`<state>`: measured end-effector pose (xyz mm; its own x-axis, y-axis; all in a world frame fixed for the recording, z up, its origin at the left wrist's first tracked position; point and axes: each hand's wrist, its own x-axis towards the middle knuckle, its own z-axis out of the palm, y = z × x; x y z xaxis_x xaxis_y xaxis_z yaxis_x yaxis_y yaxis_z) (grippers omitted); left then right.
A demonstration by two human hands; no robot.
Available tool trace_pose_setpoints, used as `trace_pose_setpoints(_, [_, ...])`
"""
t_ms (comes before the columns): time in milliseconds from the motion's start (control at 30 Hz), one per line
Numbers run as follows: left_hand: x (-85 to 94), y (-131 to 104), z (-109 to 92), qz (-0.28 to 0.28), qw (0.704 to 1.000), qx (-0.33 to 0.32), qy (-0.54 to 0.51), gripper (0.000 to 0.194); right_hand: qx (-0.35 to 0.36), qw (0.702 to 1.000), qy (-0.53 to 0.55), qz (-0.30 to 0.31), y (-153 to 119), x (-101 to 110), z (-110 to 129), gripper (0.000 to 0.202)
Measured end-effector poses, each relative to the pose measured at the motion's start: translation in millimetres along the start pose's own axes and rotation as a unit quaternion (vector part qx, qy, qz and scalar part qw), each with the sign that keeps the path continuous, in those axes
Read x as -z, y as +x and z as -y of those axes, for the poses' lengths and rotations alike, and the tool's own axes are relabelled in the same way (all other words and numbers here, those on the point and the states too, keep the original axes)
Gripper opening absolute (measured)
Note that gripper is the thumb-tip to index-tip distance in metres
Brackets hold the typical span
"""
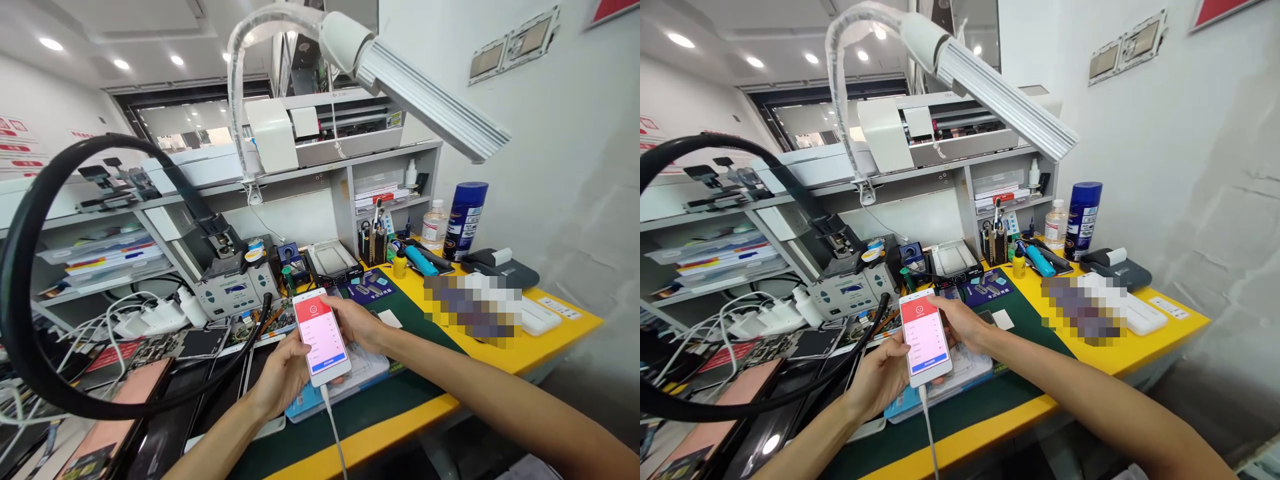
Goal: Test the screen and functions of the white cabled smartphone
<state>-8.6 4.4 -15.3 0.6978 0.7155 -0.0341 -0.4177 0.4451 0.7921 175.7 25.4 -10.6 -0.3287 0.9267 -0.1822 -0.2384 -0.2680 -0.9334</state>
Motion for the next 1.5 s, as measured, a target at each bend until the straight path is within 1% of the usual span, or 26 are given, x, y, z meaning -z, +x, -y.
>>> trace_pose_setpoints(67, [1.7, 1, 1, 0.000, 1.000, -0.003, -0.005, 0.068, 0.003, 1.000, 0.003, 0.000, 1, 1, -1, 0.051])
trace_pose_setpoints(233, [2.5, 4, 0, 0.010, 1.000, 0.001, -0.020, 0.066, -0.015, 0.999, 0.009, 0.036, -2, 1, 5, 0.061])
trace_pose_setpoints(433, [1.6, 2, -1, 0.005, 1.000, 0.001, -0.023, 0.068, -0.013, 1.000, -0.003, 0.025, -6, -3, 8, 0.056])
trace_pose_setpoints(600, [3.0, 0, 2, -0.003, 1.000, -0.004, -0.014, 0.069, 0.003, 1.000, 0.004, 0.012, -2, -2, 1, 0.050])
trace_pose_setpoints(733, [2.2, 0, 3, -0.007, 1.000, -0.013, -0.003, 0.069, 0.007, 1.000, 0.008, -0.001, 3, 0, -4, 0.050])
trace_pose_setpoints(867, [-1.4, 0, 1, -0.007, 1.000, -0.016, -0.005, 0.069, 0.003, 0.999, 0.014, 0.035, 4, 1, -1, 0.056])
trace_pose_setpoints(967, [-2.7, -1, 0, -0.013, 1.000, 0.000, -0.011, 0.070, -0.017, 0.999, 0.002, 0.038, 4, 3, 3, 0.058])
trace_pose_setpoints(1100, [-1.3, -4, -2, -0.031, 0.999, 0.032, -0.027, 0.069, -0.001, 0.998, -0.005, 0.065, 2, 5, 7, 0.050])
trace_pose_setpoints(1167, [-0.3, -5, -3, -0.032, 0.998, 0.032, -0.034, 0.070, 0.003, 0.997, -0.003, 0.074, 0, 6, 6, 0.049])
trace_pose_setpoints(1333, [1.2, -2, -3, 0.003, 0.998, 0.004, -0.058, 0.073, 0.015, 0.998, 0.002, 0.063, -3, 5, 2, 0.046])
trace_pose_setpoints(1500, [1.8, 0, -3, 0.021, 0.998, -0.008, -0.054, 0.070, 0.030, 0.999, -0.005, 0.043, -6, 2, 0, 0.032])
